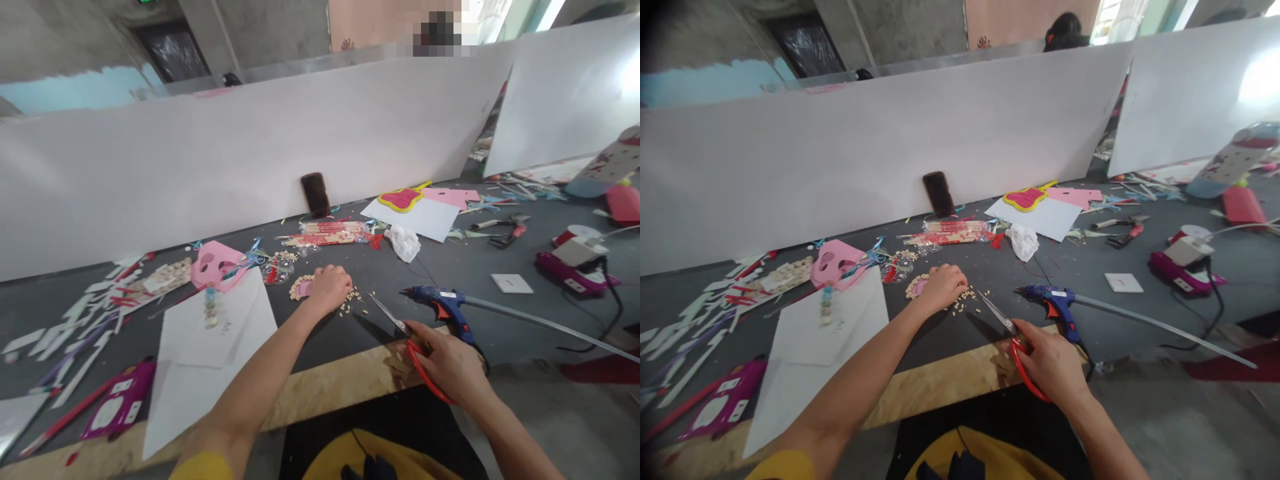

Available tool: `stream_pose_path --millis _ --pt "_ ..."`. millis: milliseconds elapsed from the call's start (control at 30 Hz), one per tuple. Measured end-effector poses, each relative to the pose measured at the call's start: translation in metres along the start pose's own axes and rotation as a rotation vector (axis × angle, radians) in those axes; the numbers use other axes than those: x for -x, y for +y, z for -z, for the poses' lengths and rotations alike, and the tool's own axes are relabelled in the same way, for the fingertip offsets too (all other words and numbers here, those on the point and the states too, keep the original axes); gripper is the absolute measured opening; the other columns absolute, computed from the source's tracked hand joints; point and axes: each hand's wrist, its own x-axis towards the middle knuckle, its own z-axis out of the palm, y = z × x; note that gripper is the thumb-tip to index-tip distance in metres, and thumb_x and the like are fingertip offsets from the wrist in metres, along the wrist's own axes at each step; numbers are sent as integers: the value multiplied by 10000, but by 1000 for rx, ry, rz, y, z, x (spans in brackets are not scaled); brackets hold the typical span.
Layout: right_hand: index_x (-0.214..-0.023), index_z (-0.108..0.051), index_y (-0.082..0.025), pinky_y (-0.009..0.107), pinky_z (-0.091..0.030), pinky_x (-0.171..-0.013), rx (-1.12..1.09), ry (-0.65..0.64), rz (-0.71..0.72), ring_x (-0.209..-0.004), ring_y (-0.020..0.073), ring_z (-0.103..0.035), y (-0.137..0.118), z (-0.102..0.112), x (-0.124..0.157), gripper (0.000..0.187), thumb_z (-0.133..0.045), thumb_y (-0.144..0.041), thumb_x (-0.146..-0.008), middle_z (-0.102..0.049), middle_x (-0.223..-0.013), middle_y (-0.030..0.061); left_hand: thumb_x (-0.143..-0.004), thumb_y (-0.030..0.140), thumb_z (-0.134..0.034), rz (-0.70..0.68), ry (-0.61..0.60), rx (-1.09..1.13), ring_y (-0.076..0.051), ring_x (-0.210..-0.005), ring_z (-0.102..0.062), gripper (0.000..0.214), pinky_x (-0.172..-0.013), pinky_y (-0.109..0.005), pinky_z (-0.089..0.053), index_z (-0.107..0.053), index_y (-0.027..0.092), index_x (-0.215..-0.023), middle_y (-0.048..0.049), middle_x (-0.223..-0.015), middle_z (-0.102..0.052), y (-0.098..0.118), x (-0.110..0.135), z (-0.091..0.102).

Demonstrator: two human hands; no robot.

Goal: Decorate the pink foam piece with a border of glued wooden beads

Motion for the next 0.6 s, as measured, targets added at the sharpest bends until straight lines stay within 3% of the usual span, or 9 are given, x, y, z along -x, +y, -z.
stream_pose_path --millis 133,300,467,600 --pt "-1124 -659 -243 256 -458 -490 -81 81 2 -599 187 -669 -4 5 -1 388 -520 -458 -833 -723 -715 25 -874 225 -514 0 101 239 -188 -920 -563 135 -847 -318 -422 -630 185 -818 -50 -931 -621 11 25 6" --pt "-1207 -590 -234 299 -478 -645 -75 134 224 -748 199 -662 -19 16 -5 422 -555 -397 -819 -713 -926 63 -934 288 -426 -11 152 470 -127 -739 -547 171 -676 -235 -453 -557 183 -898 -33 -915 -584 29 61 12" --pt "-1173 -609 -194 322 -438 -642 8 165 342 -740 210 -654 -30 22 -10 382 -556 -307 -812 -705 -903 82 -897 244 -499 -58 169 638 -148 -826 -539 101 -780 -265 -434 -554 191 -831 -30 -910 -556 35 74 22" --pt "-1168 -615 -192 317 -414 -643 36 197 372 -712 192 -650 -31 22 -9 356 -536 -274 -830 -709 -890 69 -890 218 -509 -95 146 643 -156 -884 -536 122 -830 -272 -416 -541 188 -776 -34 -914 -547 34 78 30"
